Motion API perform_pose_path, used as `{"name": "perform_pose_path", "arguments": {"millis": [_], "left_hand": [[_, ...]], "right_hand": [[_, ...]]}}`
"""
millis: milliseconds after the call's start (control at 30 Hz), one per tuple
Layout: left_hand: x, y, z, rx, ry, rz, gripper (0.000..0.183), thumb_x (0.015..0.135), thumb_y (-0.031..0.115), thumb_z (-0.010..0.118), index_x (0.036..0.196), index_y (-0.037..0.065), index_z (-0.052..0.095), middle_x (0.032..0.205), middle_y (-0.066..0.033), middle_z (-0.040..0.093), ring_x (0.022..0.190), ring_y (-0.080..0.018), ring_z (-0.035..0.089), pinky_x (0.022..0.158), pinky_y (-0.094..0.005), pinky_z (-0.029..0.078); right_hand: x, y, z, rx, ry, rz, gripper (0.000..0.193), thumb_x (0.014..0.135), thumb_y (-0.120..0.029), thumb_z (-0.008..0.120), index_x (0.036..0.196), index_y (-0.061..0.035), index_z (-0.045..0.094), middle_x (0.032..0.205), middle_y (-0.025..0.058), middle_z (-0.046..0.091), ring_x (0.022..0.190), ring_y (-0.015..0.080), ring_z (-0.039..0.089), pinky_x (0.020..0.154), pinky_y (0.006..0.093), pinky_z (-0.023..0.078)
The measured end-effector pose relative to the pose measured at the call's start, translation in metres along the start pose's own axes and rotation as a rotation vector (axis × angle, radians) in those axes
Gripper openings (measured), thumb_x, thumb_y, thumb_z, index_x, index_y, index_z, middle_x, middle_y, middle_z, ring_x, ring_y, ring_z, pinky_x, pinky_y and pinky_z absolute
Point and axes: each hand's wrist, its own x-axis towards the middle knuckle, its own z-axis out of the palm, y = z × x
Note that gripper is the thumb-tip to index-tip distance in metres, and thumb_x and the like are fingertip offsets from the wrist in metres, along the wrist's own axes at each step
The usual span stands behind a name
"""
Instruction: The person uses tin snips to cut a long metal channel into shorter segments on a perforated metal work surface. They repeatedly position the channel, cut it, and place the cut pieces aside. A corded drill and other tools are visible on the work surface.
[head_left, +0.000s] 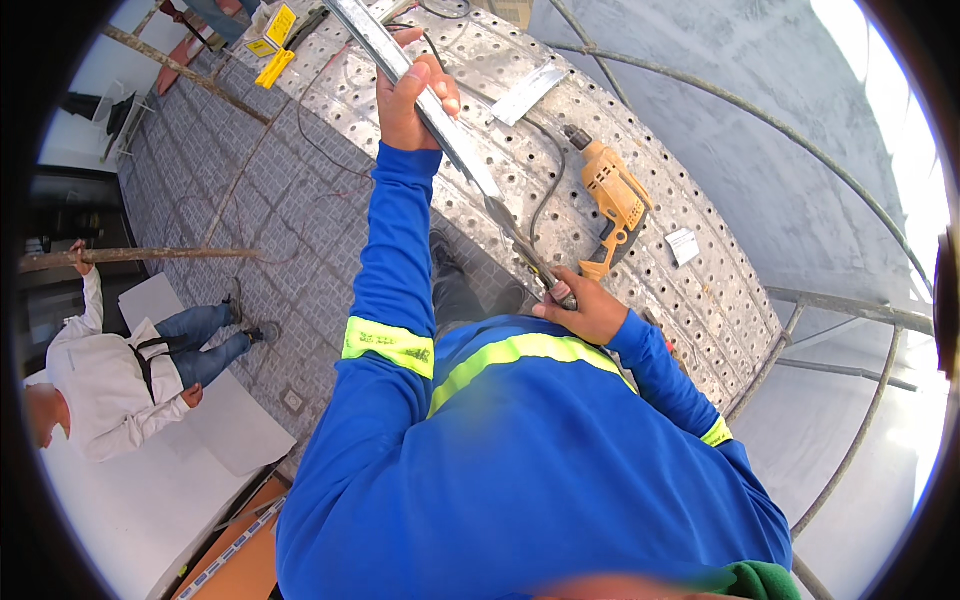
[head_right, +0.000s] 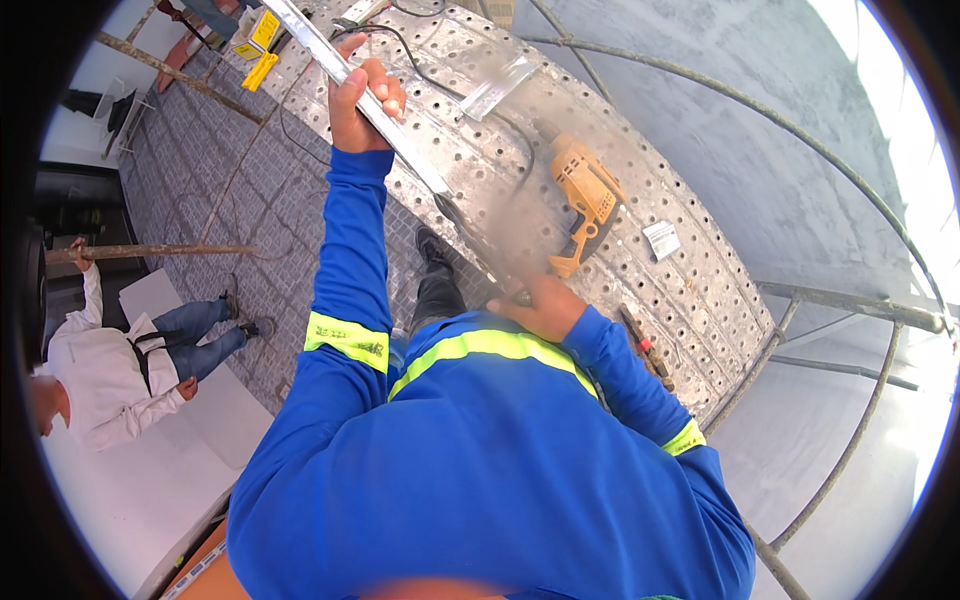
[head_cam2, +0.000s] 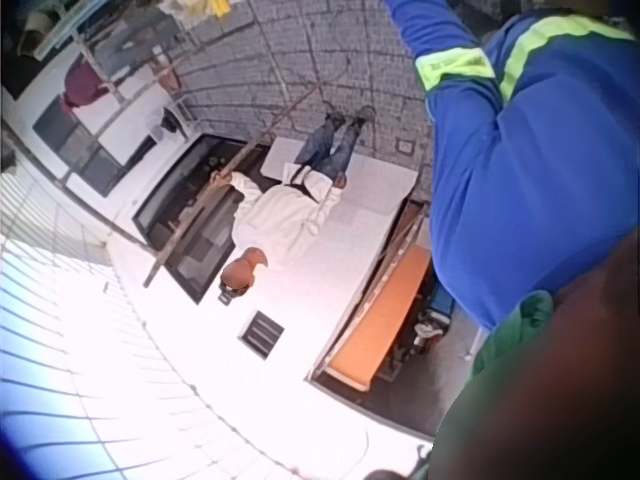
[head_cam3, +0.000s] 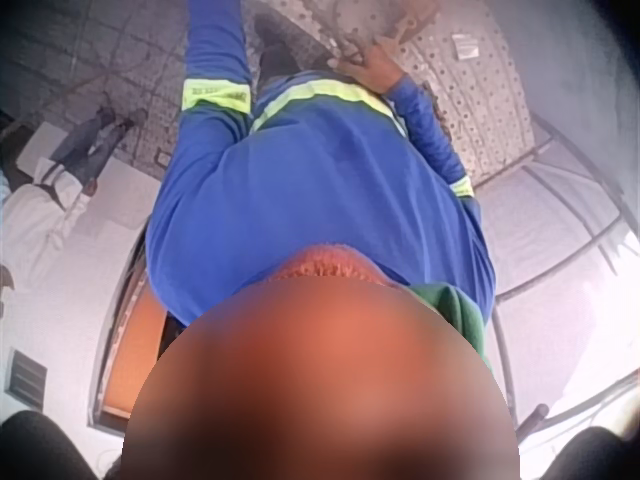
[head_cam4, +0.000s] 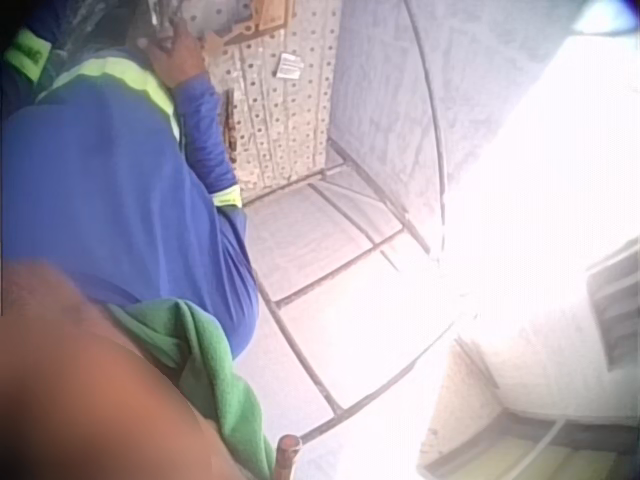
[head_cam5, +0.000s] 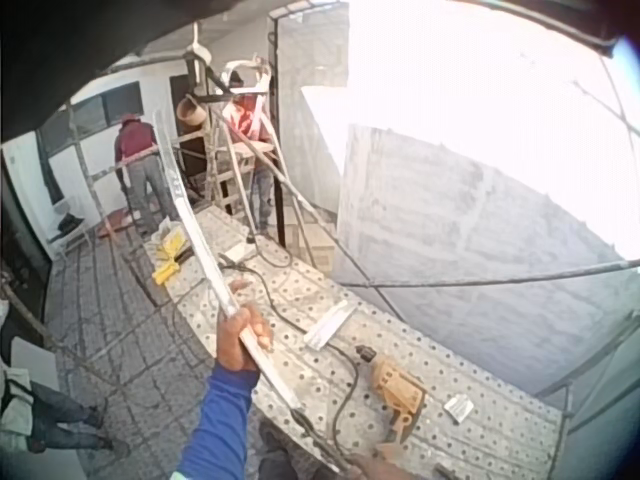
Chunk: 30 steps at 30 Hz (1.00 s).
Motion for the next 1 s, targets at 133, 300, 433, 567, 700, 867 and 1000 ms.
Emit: {"name": "perform_pose_path", "arguments": {"millis": [133,300,433,567,700,867,1000], "left_hand": [[0.000,-0.003,-0.002,-0.028,0.019,0.025,0.050,0.095,0.016,0.067,0.139,0.007,0.045,0.072,-0.0051,0.059,0.056,-0.0165,0.063,0.048,-0.0308,0.056],[-0.001,-0.004,-0.004,0.035,0.018,0.017,0.047,0.097,0.020,0.063,0.140,0.008,0.046,0.073,-0.0032,0.057,0.056,-0.0150,0.060,0.050,-0.0301,0.053],[-0.001,-0.007,-0.005,0.085,0.038,0.016,0.046,0.098,0.021,0.061,0.140,0.009,0.045,0.073,-0.0023,0.056,0.057,-0.0141,0.059,0.051,-0.0295,0.051],[0.001,-0.008,-0.005,-0.051,0.024,0.007,0.047,0.096,0.014,0.066,0.139,0.008,0.047,0.072,-0.0050,0.058,0.056,-0.0174,0.063,0.049,-0.0324,0.056],[0.003,-0.004,-0.002,-0.042,-0.008,-0.017,0.049,0.095,0.015,0.067,0.139,0.008,0.046,0.072,-0.0055,0.059,0.055,-0.0171,0.063,0.049,-0.0317,0.056],[0.009,-0.002,0.002,-0.033,-0.078,0.009,0.051,0.095,0.017,0.068,0.140,0.007,0.045,0.070,-0.0058,0.059,0.055,-0.0166,0.064,0.047,-0.0308,0.056],[0.013,0.000,0.001,-0.049,-0.123,0.004,0.050,0.096,0.019,0.066,0.140,0.007,0.045,0.071,-0.0055,0.059,0.054,-0.0169,0.063,0.047,-0.0312,0.055]], "right_hand": [[0.002,0.003,0.006,-0.017,0.082,-0.026,0.073,0.091,-0.041,0.076,0.142,0.0051,0.051,0.107,0.0220,0.070,0.104,0.0340,0.068,0.092,0.0407,0.052],[0.004,0.010,0.015,-0.027,0.179,-0.091,0.065,0.089,-0.035,0.079,0.135,0.0052,0.055,0.098,0.0223,0.071,0.094,0.0352,0.069,0.085,0.0420,0.053],[0.007,0.013,0.017,-0.026,0.210,-0.106,0.057,0.089,-0.033,0.079,0.127,0.0040,0.058,0.092,0.0200,0.070,0.089,0.0344,0.069,0.080,0.0429,0.052],[0.006,0.011,0.020,-0.040,0.273,-0.129,0.054,0.088,-0.033,0.080,0.123,0.0024,0.059,0.086,0.0186,0.068,0.085,0.0338,0.068,0.077,0.0433,0.052],[0.002,0.011,0.012,0.017,0.143,-0.066,0.056,0.090,-0.035,0.079,0.129,0.0001,0.060,0.098,0.0160,0.070,0.092,0.0292,0.067,0.082,0.0397,0.051],[0.008,0.011,-0.008,0.208,-0.145,0.021,0.060,0.093,-0.037,0.076,0.137,-0.0009,0.058,0.117,0.0144,0.067,0.105,0.0256,0.063,0.093,0.0354,0.049],[0.005,0.009,-0.007,0.099,-0.046,-0.108,0.058,0.094,-0.034,0.075,0.138,-0.0011,0.057,0.116,0.0117,0.067,0.108,0.0193,0.061,0.096,0.0340,0.048]]}}
